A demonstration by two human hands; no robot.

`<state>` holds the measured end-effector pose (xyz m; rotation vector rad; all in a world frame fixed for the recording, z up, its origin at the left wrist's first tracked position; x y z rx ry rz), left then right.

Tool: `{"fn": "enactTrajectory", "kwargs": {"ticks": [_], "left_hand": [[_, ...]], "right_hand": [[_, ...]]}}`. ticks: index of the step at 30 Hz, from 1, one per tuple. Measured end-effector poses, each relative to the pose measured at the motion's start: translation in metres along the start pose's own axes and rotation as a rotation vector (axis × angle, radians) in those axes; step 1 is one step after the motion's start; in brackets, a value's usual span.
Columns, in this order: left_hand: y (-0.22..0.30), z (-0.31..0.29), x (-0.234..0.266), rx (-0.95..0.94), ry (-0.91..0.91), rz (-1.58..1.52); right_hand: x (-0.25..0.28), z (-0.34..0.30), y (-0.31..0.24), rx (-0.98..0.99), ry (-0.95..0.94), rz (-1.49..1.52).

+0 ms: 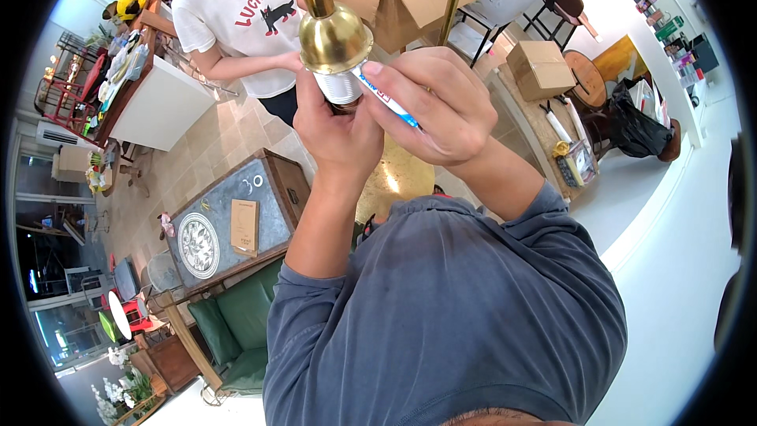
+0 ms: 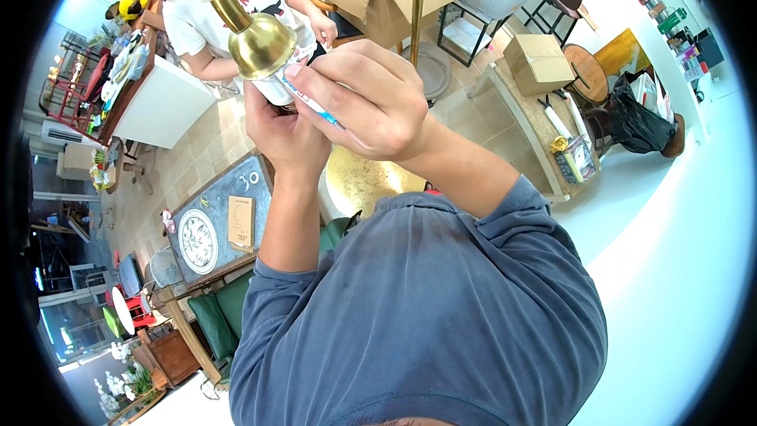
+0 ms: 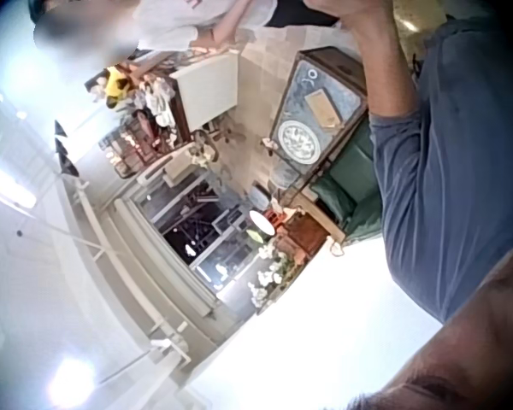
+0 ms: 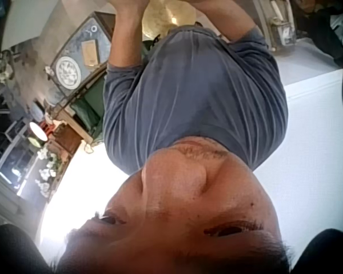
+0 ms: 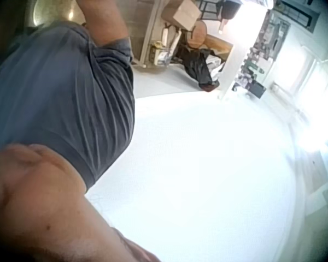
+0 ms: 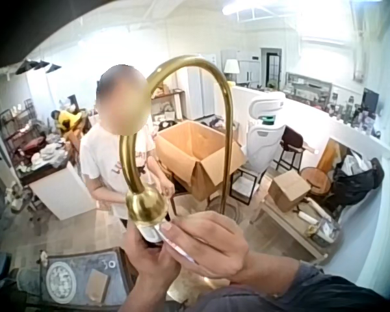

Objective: The person screws an LED bulb into a gold-colored floor lamp. Then, they use scissors to open a small tube and apply a white substance to the lamp socket while another person holds the lamp frame.

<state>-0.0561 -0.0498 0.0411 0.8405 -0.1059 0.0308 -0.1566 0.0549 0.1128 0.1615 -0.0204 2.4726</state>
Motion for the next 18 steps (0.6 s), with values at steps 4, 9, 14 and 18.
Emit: {"fn": "enactTrajectory", "kwargs": {"ticks": [4, 9, 14, 18], "left_hand": [[0.001, 0.0, 0.002, 0.013, -0.002, -0.003], [0.004, 0.001, 0.003, -0.022, -0.021, 0.033], [0.015, 0.001, 0.007, -0.067, -0.023, 0.087], [0.029, 0.003, 0.008, -0.085, -0.017, 0.064]], "right_hand": [[-0.001, 0.003, 0.0, 0.007, -0.008, 0.012], [-0.002, 0.002, 0.001, 0.008, -0.006, 0.006], [-0.002, 0.0, 0.002, 0.019, -0.015, 0.01], [-0.002, 0.0, 0.002, 0.026, -0.007, 0.029]]}}
Point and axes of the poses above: each hand's wrist, its own z-axis towards the middle knuckle, its own x-axis out of the back of the hand, y = z × x, the point moved 7 cm from there along z, towards the middle knuckle, and after that the axes turned 12 degrees about z, right-handed, at the moved point
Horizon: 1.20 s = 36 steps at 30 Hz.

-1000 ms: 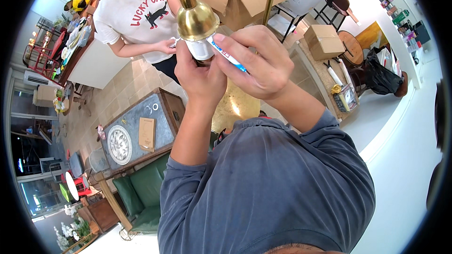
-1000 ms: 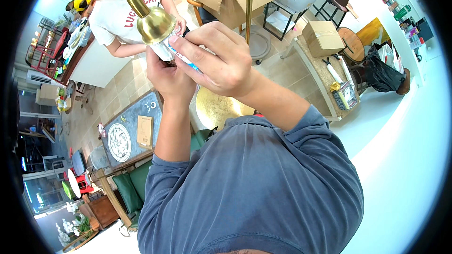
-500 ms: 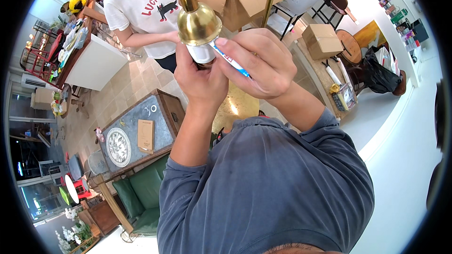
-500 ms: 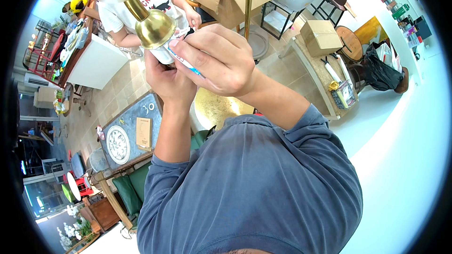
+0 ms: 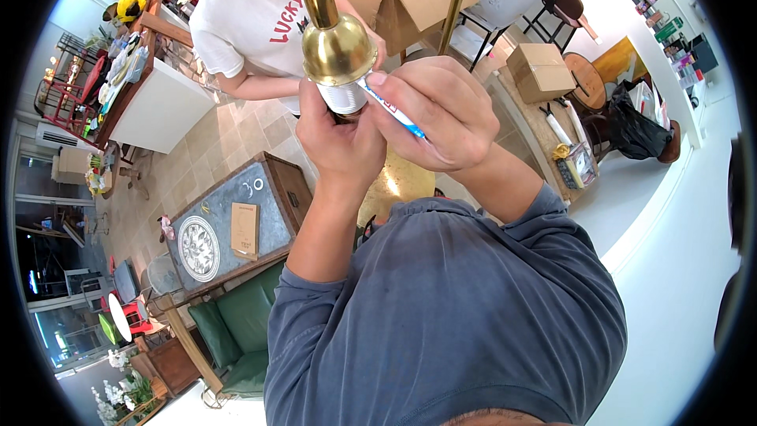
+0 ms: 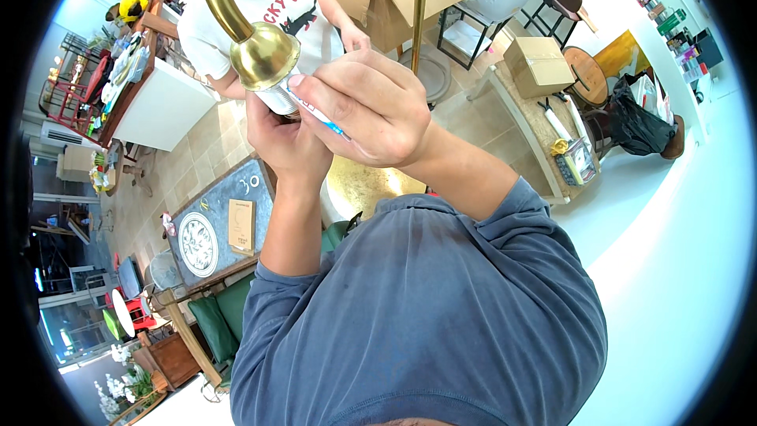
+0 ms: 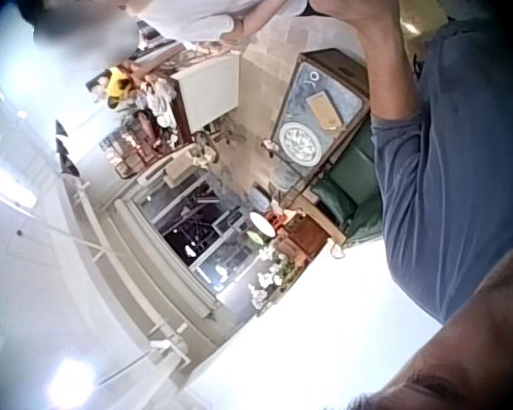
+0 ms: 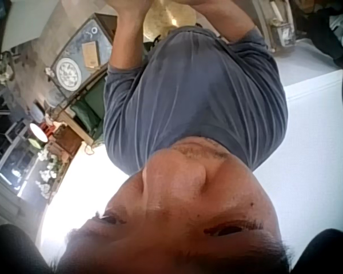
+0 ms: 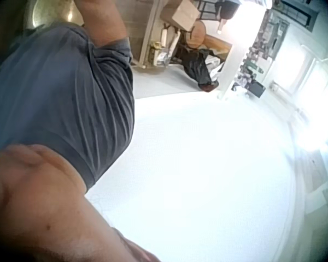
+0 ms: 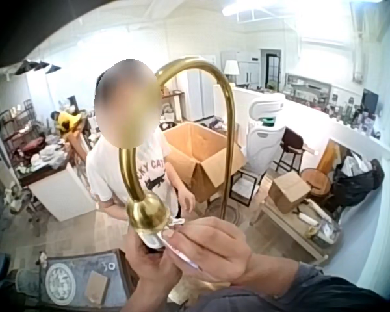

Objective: The person screws an LED bulb into a gold-colored floor lamp. Then, they use scissors to open a small tube and apply a white substance to the lamp socket while another person holds the lamp frame.

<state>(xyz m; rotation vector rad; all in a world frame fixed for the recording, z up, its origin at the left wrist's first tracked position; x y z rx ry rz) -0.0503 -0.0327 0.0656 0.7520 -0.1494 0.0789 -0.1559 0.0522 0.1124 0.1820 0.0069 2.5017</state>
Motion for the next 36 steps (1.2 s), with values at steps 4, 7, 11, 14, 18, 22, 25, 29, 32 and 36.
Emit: {"fn": "enactTrajectory", "kwargs": {"ticks": [4, 7, 11, 14, 18, 22, 25, 29, 32, 36], "left_hand": [[0.012, 0.005, -0.003, 0.033, -0.006, -0.152], [0.0, -0.003, -0.003, 0.049, 0.003, -0.121], [-0.004, -0.006, 0.002, 0.051, 0.001, -0.004], [-0.001, -0.005, 0.002, 0.043, 0.029, 0.058], [0.002, -0.002, 0.002, 0.017, 0.035, 0.094], [-0.002, -0.005, -0.003, 0.048, 0.028, -0.036], [-0.004, -0.006, -0.006, 0.079, 0.012, -0.068], [-0.005, -0.008, -0.004, 0.107, 0.0, 0.013], [-0.009, -0.008, -0.004, 0.124, -0.013, -0.047], [-0.005, -0.008, -0.005, 0.133, -0.02, -0.087]], "right_hand": [[0.0, -0.004, -0.001, 0.008, 0.015, -0.032], [0.0, -0.006, -0.002, -0.017, 0.008, -0.04], [0.0, -0.001, -0.002, 0.011, 0.044, -0.047], [0.0, -0.001, -0.003, 0.005, 0.022, -0.068], [0.0, -0.003, -0.006, -0.008, 0.002, -0.053], [0.004, -0.004, -0.009, -0.025, 0.022, -0.03], [0.011, -0.011, -0.01, -0.025, 0.055, -0.008], [0.02, -0.021, 0.0, -0.167, 0.177, 0.03], [0.023, -0.023, 0.004, -0.327, 0.219, 0.068], [0.019, -0.021, 0.004, -0.364, 0.16, 0.168]]}}
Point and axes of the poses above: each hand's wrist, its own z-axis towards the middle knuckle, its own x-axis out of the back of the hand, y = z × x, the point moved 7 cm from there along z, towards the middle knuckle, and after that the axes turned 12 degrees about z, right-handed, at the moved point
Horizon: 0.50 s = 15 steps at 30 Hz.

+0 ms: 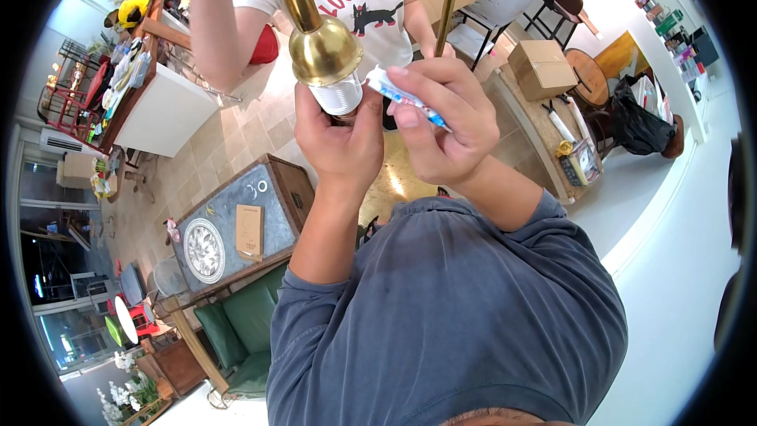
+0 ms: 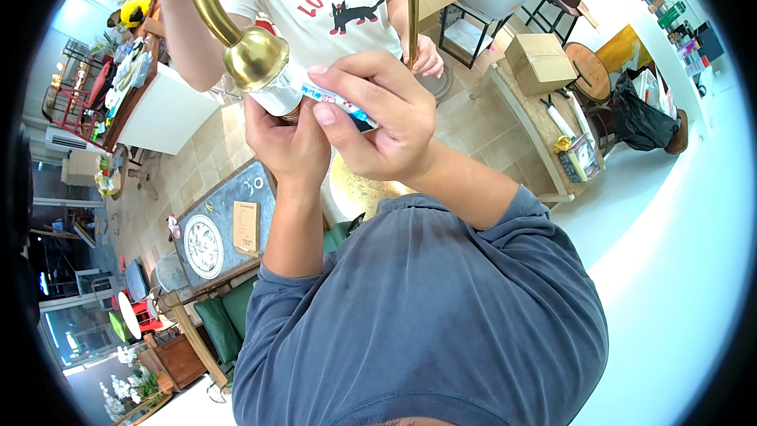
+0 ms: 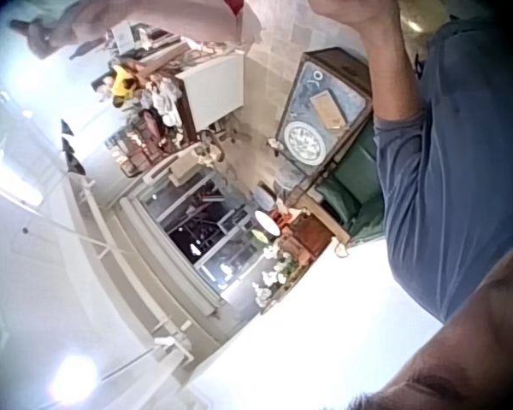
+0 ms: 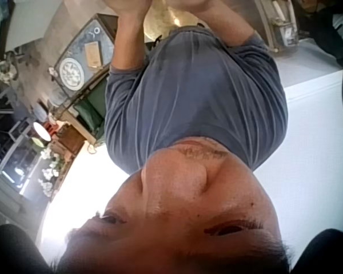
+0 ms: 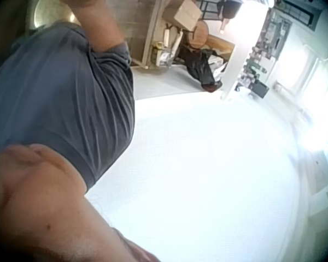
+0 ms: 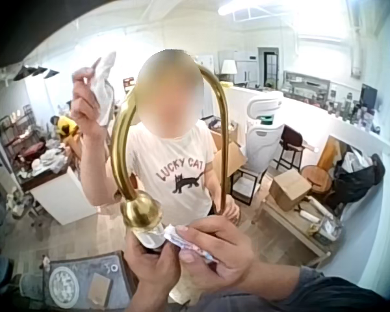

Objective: The person screws an LED bulb into a gold-colored floor lamp. Then, they use scissors to open a small tube and apply a white substance to the lamp socket while another person holds the lamp frame.

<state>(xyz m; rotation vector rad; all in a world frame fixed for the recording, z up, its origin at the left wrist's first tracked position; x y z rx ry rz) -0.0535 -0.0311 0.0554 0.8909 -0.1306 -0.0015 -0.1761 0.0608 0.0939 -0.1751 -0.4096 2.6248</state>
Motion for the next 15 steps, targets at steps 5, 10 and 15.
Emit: {"fn": "enactTrajectory", "kwargs": {"ticks": [5, 10, 15], "left_hand": [[0.0, -0.002, -0.001, 0.037, 0.002, -0.067], [-0.002, -0.004, -0.002, 0.075, -0.023, -0.094], [-0.002, -0.003, -0.003, 0.101, -0.044, -0.112]], "right_hand": [[-0.002, 0.004, 0.003, 0.022, -0.01, -0.055], [-0.002, 0.003, 0.008, -0.043, 0.04, 0.004], [-0.001, 0.004, 0.01, -0.028, 0.036, -0.014]]}}
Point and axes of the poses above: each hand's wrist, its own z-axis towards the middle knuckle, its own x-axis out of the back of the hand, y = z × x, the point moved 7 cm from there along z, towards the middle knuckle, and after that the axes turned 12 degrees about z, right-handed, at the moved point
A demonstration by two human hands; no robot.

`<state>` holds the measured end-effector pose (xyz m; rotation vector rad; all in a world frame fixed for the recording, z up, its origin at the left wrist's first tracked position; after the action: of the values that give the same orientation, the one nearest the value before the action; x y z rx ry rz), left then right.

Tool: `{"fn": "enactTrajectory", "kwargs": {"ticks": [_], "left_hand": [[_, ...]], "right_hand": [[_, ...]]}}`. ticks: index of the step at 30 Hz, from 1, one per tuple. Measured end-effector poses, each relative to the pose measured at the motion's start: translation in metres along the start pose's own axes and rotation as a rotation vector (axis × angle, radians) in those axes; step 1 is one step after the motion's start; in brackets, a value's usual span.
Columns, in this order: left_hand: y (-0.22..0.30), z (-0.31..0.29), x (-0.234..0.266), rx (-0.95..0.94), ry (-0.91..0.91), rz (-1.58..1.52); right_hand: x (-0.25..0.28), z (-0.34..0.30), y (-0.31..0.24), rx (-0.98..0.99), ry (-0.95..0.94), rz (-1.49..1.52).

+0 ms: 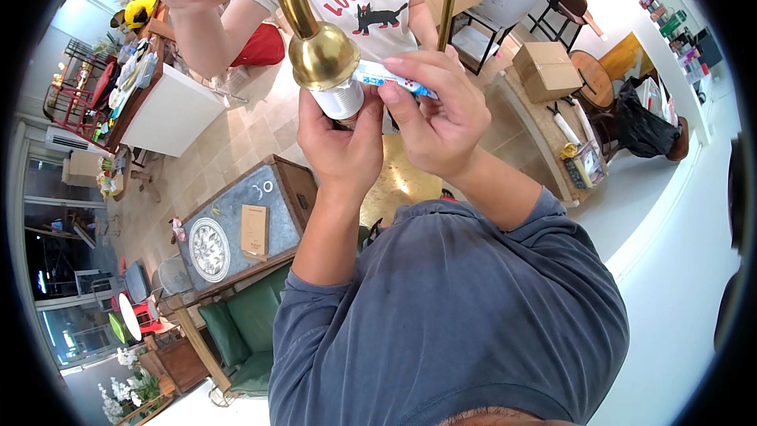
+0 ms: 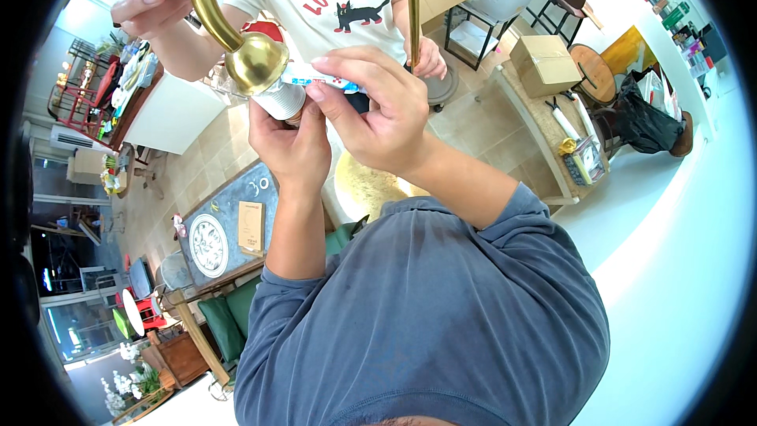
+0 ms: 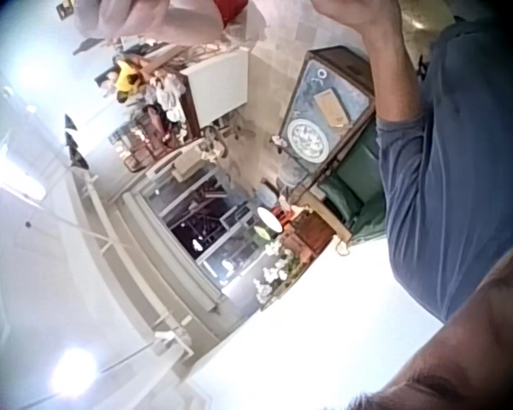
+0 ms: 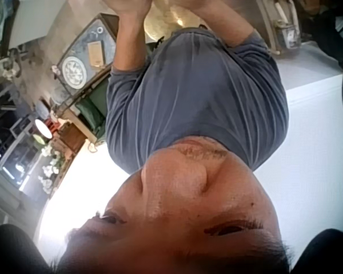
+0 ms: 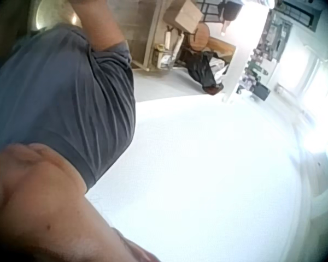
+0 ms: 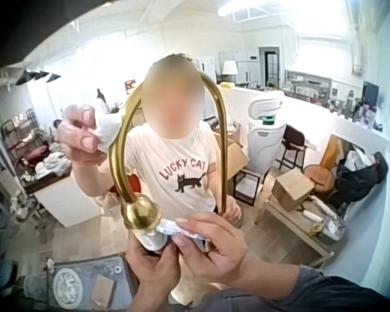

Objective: The person screws an LED bulb into a gold-colored floor lamp. Then, they use scissors to open a small tube and apply a white substance to the lamp socket while another person holds the lamp frame.

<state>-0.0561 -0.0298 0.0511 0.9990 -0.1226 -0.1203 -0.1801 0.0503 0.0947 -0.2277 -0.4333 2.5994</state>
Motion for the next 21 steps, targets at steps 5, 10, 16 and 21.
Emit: {"fn": "enactTrajectory", "kwargs": {"ticks": [5, 10, 16, 21], "left_hand": [[0.003, -0.001, -0.003, 0.041, -0.006, -0.035], [-0.004, -0.002, -0.002, 0.047, 0.029, 0.047], [-0.007, -0.004, -0.002, 0.089, 0.015, -0.016], [-0.005, 0.0, -0.002, 0.095, 0.03, 0.041]], "right_hand": [[0.012, -0.02, 0.03, -0.249, 0.183, 0.325], [0.013, -0.02, 0.053, -0.553, 0.252, 0.61], [0.007, -0.009, 0.073, -0.688, 0.267, 0.687], [-0.021, -0.002, 0.134, -0.879, 0.369, 0.948]]}}
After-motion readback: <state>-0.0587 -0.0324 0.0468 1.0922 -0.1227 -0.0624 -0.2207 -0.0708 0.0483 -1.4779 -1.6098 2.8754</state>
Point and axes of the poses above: each hand's wrist, its own z-axis towards the middle knuckle, its own x-axis out of the back of the hand, y = z × x, the point moved 7 cm from there along z, towards the middle knuckle, and after that the axes turned 12 degrees about z, right-handed, at the moved point
